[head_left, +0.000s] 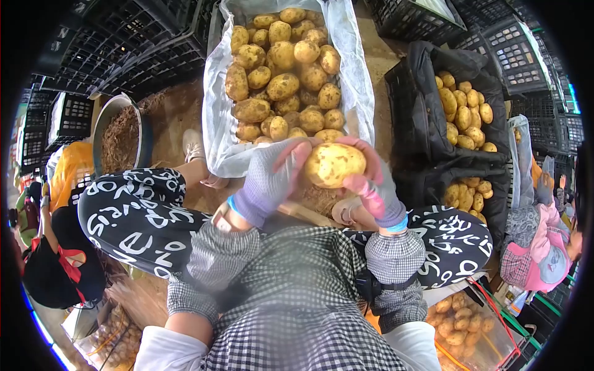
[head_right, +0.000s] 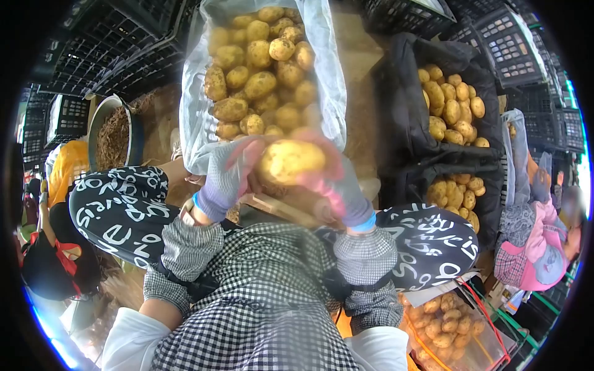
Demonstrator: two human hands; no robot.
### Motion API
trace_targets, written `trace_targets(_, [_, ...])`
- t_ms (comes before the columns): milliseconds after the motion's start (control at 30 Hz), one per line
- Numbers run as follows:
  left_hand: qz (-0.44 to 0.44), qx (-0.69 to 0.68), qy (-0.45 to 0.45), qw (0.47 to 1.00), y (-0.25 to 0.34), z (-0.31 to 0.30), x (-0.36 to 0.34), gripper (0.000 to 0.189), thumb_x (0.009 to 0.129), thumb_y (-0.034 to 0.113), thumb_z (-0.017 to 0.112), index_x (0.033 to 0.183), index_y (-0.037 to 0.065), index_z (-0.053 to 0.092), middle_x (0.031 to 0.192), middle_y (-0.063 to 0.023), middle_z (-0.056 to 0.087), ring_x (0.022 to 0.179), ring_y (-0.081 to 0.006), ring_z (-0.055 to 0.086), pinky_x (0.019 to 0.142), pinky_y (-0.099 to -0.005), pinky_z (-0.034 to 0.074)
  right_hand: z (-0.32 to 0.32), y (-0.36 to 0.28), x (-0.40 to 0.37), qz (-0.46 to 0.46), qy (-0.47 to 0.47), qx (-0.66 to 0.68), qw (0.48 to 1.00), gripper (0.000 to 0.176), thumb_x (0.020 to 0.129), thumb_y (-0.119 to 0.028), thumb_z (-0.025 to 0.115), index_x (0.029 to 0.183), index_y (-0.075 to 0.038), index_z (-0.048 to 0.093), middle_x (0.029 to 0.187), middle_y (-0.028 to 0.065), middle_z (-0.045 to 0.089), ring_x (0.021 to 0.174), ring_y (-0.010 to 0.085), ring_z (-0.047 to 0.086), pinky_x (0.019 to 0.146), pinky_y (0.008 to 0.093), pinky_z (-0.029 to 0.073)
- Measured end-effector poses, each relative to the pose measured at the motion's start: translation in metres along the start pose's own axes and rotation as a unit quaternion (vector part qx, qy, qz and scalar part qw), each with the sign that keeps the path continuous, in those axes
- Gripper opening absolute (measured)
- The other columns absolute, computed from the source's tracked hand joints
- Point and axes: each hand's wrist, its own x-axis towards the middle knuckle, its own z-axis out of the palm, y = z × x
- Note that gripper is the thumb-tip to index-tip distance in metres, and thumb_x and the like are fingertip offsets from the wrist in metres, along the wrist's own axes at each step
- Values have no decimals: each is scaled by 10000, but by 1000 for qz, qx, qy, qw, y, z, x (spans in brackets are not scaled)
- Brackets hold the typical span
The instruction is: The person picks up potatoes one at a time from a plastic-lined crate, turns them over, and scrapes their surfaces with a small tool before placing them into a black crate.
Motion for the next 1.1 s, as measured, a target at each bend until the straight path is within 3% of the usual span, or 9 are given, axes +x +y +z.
trace_targets(133, [-4, -139, 74, 988, -3, 14, 6, 581, 980, 414, 609, 1390, 16, 509, 889, -158, 682, 784, -226, 673, 753, -323, 521, 11, 7, -1, -17, 22, 31, 999, 823, 809, -399, 783, 1417, 1, 399, 1266, 84, 590, 1068, 156, 617, 735, 261, 536])
trace_targets(300, [122, 59, 110, 985, 6, 21, 8, 555, 996, 478, 541, 1310, 22, 562, 942, -189, 692, 874, -315, 700, 767, -368, 525, 15, 1, 1, -17, 43, 35, 998, 769, 835, -403, 749, 1406, -12, 413, 1228, 76, 598, 1010, 135, 620, 690, 246, 526])
trace_targets(400, [52, 111, 61, 991, 7, 14, 4, 540, 1007, 501, 503, 1279, 41, 581, 917, -191, 690, 867, -338, 701, 748, -385, 527, 16, -2, -3, 39, 60, -15, 997, 727, 848, -372, 737, 1397, -17, 419, 1200, 79, 596, 973, 130, 618, 652, 232, 516])
trace_targets(600, [3, -53, 121, 991, -18, 23, 8, 553, 1045, 529, 411, 1191, 41, 627, 885, -135, 673, 812, -218, 667, 749, -333, 520, 7, 17, -3, -22, 30, -60, 998, 737, 843, -350, 764, 1393, -2, 417, 1241, 103, 574, 1031, 158, 615, 759, 265, 553])
trace_targets(700, [-38, -325, 66, 943, -7, 23, 9, 605, 985, 548, 554, 1256, 8, 585, 1077, -116, 659, 1000, -196, 641, 899, -325, 504, 8, 24, 1, -124, 48, -29, 991, 798, 837, -379, 780, 1410, 25, 398, 1313, 117, 544, 1165, 193, 581, 955, 325, 516])
trace_targets(767, [86, -167, 53, 981, -6, 24, 14, 707, 913, 546, 662, 1321, -16, 527, 1205, -108, 605, 1126, -192, 585, 991, -328, 460, 9, 16, 1, -113, 57, -5, 992, 842, 827, -378, 791, 1430, 40, 378, 1349, 128, 526, 1233, 211, 547, 1039, 353, 461])
trace_targets(900, [-35, -309, -38, 950, 6, 22, 9, 983, 770, 538, 820, 1444, -40, 397, 1356, -104, 533, 1272, -200, 507, 1076, -345, 415, 28, -6, 0, -94, 43, 22, 994, 893, 815, -362, 802, 1463, 48, 344, 1387, 142, 507, 1283, 228, 522, 1101, 369, 418])
trace_targets(1000, [13, -271, -12, 962, -1, 24, 9, 991, 792, 511, 813, 1471, -47, 356, 1383, -135, 531, 1279, -206, 505, 1077, -352, 419, 31, -12, 0, -66, 67, 126, 988, 663, 773, 2, 798, 1354, 31, 480, 1257, 105, 589, 1117, 198, 613, 985, 345, 509])
trace_targets(1100, [93, -204, 72, 972, 3, 29, 9, 850, 822, 379, 817, 1459, -16, 415, 1402, -178, 527, 1272, -232, 531, 1066, -354, 437, 28, -5, 2, -110, 84, 84, 987, 711, 773, -20, 809, 1382, 25, 446, 1287, 114, 571, 1156, 204, 594, 1003, 351, 501])
